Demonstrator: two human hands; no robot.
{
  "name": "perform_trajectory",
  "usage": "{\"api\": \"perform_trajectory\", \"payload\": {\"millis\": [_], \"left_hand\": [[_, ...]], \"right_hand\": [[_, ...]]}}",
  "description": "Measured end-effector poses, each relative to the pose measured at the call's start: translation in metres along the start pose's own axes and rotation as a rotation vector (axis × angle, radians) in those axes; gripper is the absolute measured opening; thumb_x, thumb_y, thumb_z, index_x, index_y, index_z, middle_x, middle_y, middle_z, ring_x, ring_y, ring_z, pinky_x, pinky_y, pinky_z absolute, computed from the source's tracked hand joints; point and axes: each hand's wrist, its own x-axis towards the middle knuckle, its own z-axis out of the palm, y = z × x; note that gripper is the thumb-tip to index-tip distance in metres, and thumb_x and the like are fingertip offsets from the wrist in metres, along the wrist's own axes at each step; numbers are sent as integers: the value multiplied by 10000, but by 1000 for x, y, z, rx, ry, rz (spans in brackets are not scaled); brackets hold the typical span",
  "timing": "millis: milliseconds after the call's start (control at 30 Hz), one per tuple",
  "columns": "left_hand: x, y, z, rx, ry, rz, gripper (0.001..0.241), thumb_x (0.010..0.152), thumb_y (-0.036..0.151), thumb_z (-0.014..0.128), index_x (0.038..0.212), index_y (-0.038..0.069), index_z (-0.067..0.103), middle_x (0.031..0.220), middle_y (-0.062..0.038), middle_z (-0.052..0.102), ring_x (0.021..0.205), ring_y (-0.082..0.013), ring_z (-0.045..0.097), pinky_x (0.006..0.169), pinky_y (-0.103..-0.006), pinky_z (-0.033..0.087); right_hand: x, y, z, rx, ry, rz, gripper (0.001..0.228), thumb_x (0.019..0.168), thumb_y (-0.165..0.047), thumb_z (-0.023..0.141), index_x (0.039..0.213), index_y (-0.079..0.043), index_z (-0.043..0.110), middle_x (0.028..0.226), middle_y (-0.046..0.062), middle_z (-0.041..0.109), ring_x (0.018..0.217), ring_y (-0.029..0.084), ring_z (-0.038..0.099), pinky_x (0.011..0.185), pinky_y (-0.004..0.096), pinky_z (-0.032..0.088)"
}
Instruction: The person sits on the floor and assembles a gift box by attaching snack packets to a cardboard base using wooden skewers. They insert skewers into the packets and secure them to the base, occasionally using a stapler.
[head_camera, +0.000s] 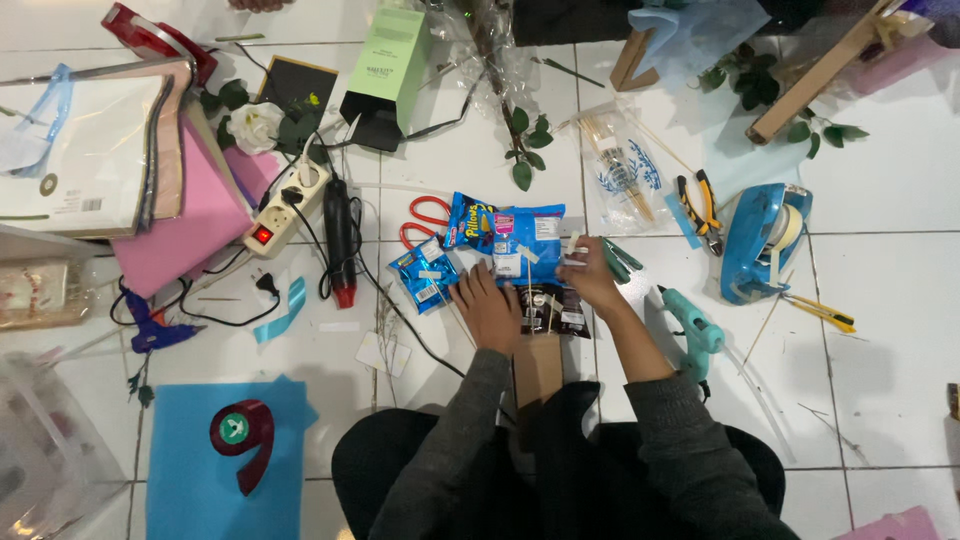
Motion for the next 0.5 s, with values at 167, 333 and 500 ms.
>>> {"api": "perform_trajectory", "payload": {"millis": [167, 333, 500], "left_hand": [[8, -3, -10, -58, -161, 0, 748, 969, 576, 373, 1462, 24, 264, 1241, -151, 434, 1230, -324, 334, 1085, -525, 116], [6, -2, -27, -143, -211, 26, 826, 936, 570, 425, 1526, 54, 162, 1250, -159, 433, 1237, -351, 321, 1080, -528, 135], [1, -5, -12, -48, -77, 21, 641, 1026, 452, 329, 1547, 116, 166, 1258, -141, 402, 1200, -320, 350, 1031, -505, 197]], "right_hand": [[-1, -3, 14, -73, -4, -87, 682, 884, -8, 667, 1395, -79, 220, 1186, 264, 579, 1006, 293, 634, 847, 380, 549], [8, 11, 17, -166, 49, -46, 696, 859, -57, 705, 1381, -107, 247, 1099, 200, 648, 895, 241, 672, 769, 331, 580], [-5, -5, 24, -226, 122, -39, 710, 843, -31, 697, 1372, -82, 226, 1093, 213, 654, 978, 323, 680, 814, 364, 579]]}}
